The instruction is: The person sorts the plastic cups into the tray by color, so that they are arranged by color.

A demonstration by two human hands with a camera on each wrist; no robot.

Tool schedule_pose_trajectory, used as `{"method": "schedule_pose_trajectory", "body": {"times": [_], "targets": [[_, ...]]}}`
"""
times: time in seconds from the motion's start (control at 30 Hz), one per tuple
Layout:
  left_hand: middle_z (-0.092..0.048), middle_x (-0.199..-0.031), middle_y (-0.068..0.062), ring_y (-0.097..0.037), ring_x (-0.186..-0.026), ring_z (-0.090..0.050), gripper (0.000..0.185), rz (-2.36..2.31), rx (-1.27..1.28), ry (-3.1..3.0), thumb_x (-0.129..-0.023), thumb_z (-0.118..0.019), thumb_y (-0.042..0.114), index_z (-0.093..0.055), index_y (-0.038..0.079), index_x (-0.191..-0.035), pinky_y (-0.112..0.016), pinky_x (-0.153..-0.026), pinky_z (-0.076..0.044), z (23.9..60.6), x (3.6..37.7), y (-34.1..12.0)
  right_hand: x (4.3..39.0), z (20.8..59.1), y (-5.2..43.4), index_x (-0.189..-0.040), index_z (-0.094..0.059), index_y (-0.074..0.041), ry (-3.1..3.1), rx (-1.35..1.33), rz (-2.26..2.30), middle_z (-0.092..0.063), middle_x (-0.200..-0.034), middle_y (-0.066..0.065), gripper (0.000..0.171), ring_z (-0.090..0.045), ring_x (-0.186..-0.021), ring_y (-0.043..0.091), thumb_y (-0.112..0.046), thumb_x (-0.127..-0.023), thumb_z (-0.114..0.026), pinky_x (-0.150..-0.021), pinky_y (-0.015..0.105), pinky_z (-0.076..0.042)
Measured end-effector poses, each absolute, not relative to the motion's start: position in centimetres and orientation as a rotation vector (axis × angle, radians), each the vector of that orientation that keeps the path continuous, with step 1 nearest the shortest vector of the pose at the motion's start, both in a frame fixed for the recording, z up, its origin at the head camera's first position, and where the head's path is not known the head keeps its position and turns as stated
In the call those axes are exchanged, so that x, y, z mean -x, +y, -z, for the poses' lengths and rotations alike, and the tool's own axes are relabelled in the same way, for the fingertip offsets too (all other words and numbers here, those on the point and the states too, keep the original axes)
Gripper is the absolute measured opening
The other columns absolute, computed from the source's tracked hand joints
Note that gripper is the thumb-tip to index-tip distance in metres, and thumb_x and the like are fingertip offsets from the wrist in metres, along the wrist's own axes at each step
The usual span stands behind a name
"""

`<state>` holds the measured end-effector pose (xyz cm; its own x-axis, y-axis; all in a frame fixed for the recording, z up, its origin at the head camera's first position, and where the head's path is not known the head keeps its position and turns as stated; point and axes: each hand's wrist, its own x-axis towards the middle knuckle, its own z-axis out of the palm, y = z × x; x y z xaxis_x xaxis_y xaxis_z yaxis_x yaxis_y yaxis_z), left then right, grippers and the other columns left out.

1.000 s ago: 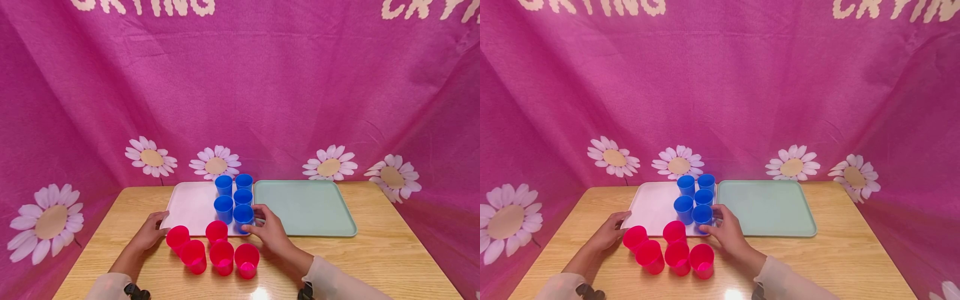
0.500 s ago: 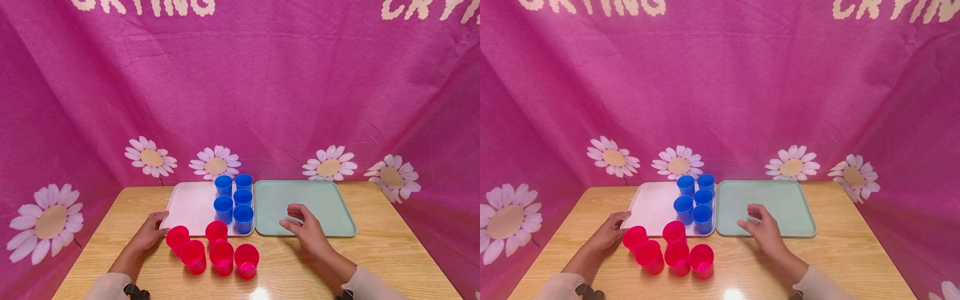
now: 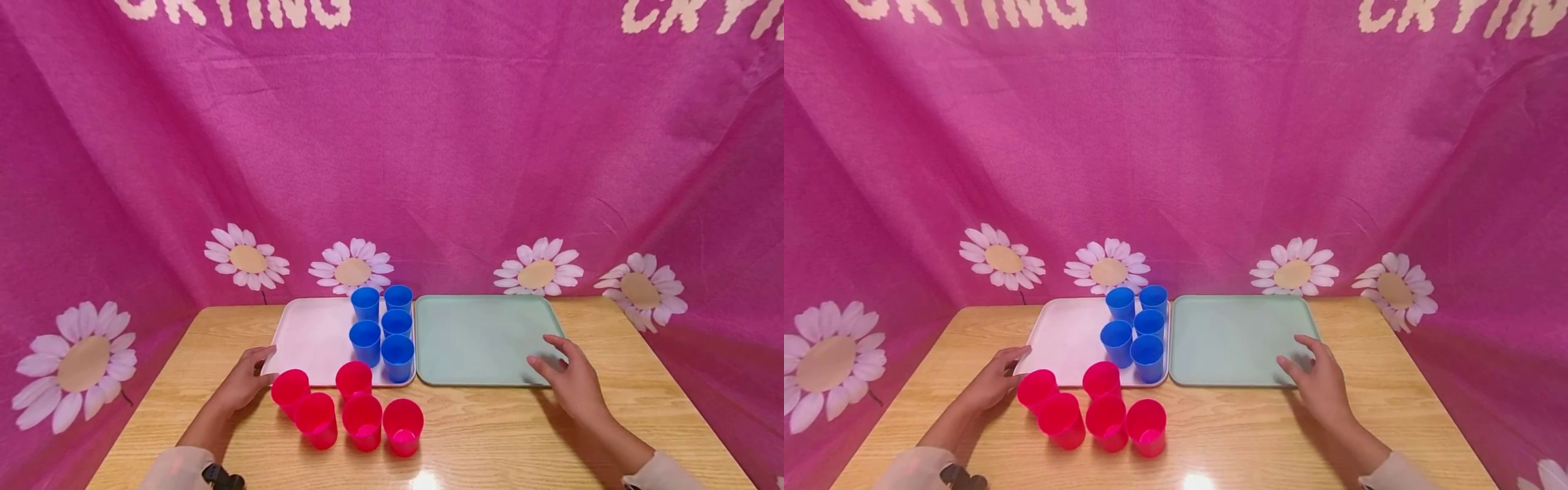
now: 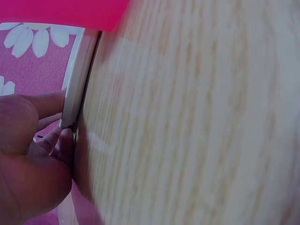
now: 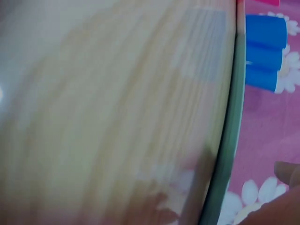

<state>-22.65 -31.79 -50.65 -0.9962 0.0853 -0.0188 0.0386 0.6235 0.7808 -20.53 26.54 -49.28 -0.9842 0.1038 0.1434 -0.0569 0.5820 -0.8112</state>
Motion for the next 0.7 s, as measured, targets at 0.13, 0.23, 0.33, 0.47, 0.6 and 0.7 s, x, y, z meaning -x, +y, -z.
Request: {"method": "schedule_pose_trajectory", "body": {"times": [0.13,0.23,0.33,0.47,0.6,0.7], "targets": [[-0.039,-0.143,-0.04,-0.055,-0.137,-0.036,0.062,-1.338,-0.12,2.79,-0.092,-0.069,-0.007,-0.041,-0.019,-0.146,-0.063,-0.116,-0.033,50.7,22.7,-31.8,20.4,49.6,28.5,-0.143,-0.049,0.007,-2.652,0.075,-1.222,-0.039,-0.148,0.034,0.061,-0.043,-0.132,0.056,-0.026,-0.098,-0.073,-0.108,0.068,-0.036],[-0.038,-0.144,-0.04,-0.055,-0.137,-0.036,0.062,-1.33,-0.111,2.785,-0.092,-0.069,-0.006,-0.04,-0.018,-0.147,-0.063,-0.116,-0.034,50.7,22.7,-31.8,20.5,49.8,29.8,-0.144,-0.044,0.01,-2.699,0.122,-1.23,-0.033,-0.149,0.038,0.06,-0.04,-0.135,0.058,-0.021,-0.1,-0.069,-0.111,0.067,-0.036],[-0.038,-0.144,-0.04,-0.056,-0.138,-0.036,0.062,-1.328,-0.106,2.778,-0.093,-0.068,-0.006,-0.04,-0.018,-0.147,-0.063,-0.116,-0.033,50.8,22.7,-31.8,20.9,50.1,30.9,-0.148,-0.039,0.011,-2.776,0.168,-1.264,-0.031,-0.15,0.04,0.059,-0.037,-0.137,0.06,-0.019,-0.103,-0.064,-0.112,0.067,-0.035],[-0.038,-0.144,-0.04,-0.056,-0.138,-0.036,0.061,-1.33,-0.118,2.78,-0.093,-0.068,-0.006,-0.04,-0.018,-0.147,-0.063,-0.116,-0.033,50.8,22.7,-31.9,21.5,50.4,32.2,-0.148,-0.039,0.01,-2.835,0.149,-1.289,-0.038,-0.149,0.04,0.055,-0.041,-0.136,0.057,-0.017,-0.105,-0.061,-0.109,0.051,-0.048],[-0.04,-0.143,-0.04,-0.056,-0.137,-0.036,0.06,-1.326,-0.132,2.792,-0.093,-0.068,-0.006,-0.041,-0.019,-0.145,-0.064,-0.116,-0.033,50.9,22.6,-32.0,22.1,50.6,33.1,-0.146,-0.043,0.01,-2.848,0.106,-1.39,-0.044,-0.145,0.038,0.053,-0.049,-0.128,0.05,-0.014,-0.103,-0.063,-0.081,0.02,-0.052],[-0.04,-0.144,-0.04,-0.056,-0.138,-0.036,0.059,-1.316,-0.12,2.8,-0.093,-0.068,-0.005,-0.042,-0.018,-0.145,-0.064,-0.116,-0.033,50.9,22.6,-31.9,22.4,50.5,33.8,-0.143,-0.046,0.011,-2.869,0.066,-1.417,-0.049,-0.14,0.037,0.053,-0.052,-0.119,0.043,-0.014,-0.101,-0.066,-0.073,0.016,-0.049]]}}
